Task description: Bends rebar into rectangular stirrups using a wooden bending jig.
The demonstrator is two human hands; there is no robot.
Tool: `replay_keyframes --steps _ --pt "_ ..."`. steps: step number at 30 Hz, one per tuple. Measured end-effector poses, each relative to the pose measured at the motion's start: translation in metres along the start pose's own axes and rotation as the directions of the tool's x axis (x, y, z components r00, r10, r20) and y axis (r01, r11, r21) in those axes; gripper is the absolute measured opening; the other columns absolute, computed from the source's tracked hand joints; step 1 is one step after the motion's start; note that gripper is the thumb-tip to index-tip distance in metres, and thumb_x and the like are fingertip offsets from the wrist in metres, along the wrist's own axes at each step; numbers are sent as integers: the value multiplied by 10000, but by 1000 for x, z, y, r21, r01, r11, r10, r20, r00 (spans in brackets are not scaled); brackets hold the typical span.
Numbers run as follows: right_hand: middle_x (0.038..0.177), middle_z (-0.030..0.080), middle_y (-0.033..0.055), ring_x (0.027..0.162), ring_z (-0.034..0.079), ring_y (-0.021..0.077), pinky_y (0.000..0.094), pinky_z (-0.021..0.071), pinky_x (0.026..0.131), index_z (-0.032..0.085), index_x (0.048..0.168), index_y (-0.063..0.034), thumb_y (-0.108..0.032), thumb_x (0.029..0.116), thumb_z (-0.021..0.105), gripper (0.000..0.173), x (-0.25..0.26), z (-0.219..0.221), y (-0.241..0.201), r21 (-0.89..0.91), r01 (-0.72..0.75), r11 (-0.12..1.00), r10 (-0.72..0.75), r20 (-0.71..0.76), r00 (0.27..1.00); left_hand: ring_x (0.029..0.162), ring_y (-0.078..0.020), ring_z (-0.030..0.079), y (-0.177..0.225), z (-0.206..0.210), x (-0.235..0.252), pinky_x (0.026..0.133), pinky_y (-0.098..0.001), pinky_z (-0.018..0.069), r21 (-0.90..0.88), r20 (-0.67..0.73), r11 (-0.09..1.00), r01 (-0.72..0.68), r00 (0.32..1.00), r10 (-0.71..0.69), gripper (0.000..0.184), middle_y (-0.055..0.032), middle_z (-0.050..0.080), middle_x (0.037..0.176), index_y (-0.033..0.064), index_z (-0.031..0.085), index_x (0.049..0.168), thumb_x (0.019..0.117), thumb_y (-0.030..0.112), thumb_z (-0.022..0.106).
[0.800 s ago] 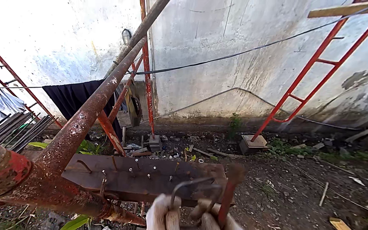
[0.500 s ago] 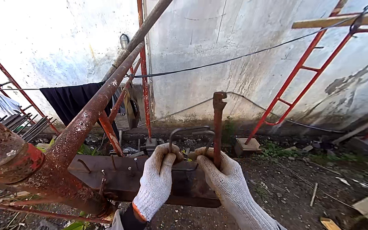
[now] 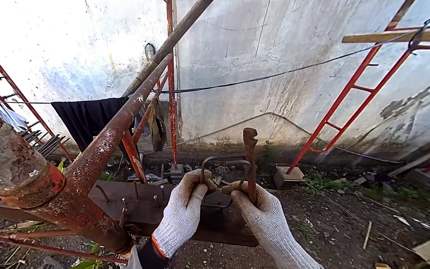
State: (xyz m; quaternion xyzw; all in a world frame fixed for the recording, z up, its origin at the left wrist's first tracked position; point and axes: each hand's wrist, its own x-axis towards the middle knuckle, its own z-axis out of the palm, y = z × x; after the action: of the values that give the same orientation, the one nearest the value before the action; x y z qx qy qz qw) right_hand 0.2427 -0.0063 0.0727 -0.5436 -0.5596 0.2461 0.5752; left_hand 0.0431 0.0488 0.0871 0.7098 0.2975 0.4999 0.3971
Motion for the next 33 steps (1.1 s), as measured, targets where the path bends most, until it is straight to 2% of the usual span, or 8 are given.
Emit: replay_keyframes --steps 5,9,13,17,22,29,31,33 --pt "987 785 -24 893 734 104 262 599 742 751 1073 -147 -218 967 658 158 1 -2 11 6 -6 1000 6 5 1000 1028 -174 706 -8 1 -5 951 -387 600 -31 50 999 -19 999 21 247 -35 728 1079 70 624 1237 1043 74 471" --pt "964 773 -25 832 718 94 254 591 701 748 1072 -138 -193 959 664 151 -9 2 14 19 -27 999 27 6 1000 1028 -203 711 -2 3 -6 950 -419 600 -74 28 997 -24 999 26 303 -60 731 1088 49 594 1290 1062 133 412" --pt "932 765 -53 762 691 69 242 565 648 751 1083 -165 -252 955 678 171 -12 4 15 -30 -48 998 49 46 998 870 -188 725 16 9 2 817 -380 627 -126 -104 990 -57 994 44 319 -53 735 948 85 605 1286 1082 153 370" --pt "902 756 -66 747 684 68 251 556 636 760 1060 -192 -307 972 662 175 -6 -8 14 -69 -87 994 95 134 986 655 -136 615 20 13 12 607 -290 554 -202 -75 978 -57 996 42 321 -47 650 807 96 641 1268 1078 156 389" --pt "913 752 -79 792 690 58 261 566 686 746 1065 -206 -327 978 645 180 2 -15 16 -119 -86 989 107 182 977 628 -121 576 22 16 20 567 -257 509 -202 -31 979 -25 999 19 319 -41 633 799 107 651 1274 1081 185 410" --pt "909 742 -66 754 675 75 266 551 644 751 1091 -205 -331 976 655 196 6 -13 17 -69 -102 992 116 234 965 613 -113 555 21 8 24 557 -248 485 -218 -16 976 -7 1000 4 318 -45 623 770 103 650 1271 1087 186 404" --pt "972 761 -54 808 698 88 297 575 683 750 1105 -197 -362 992 604 249 15 -24 17 -60 -64 996 78 268 960 612 -115 554 22 7 24 556 -248 485 -237 -10 972 6 1000 -9 318 -49 620 767 99 643 1277 1089 189 404" --pt "930 759 -38 745 677 85 298 555 619 733 1043 -170 -396 1054 432 377 34 -45 13 -69 28 997 -7 277 961 610 -101 547 22 6 25 555 -236 476 -260 -10 966 17 1000 -21 328 -38 615 760 88 643 1279 1085 182 395"
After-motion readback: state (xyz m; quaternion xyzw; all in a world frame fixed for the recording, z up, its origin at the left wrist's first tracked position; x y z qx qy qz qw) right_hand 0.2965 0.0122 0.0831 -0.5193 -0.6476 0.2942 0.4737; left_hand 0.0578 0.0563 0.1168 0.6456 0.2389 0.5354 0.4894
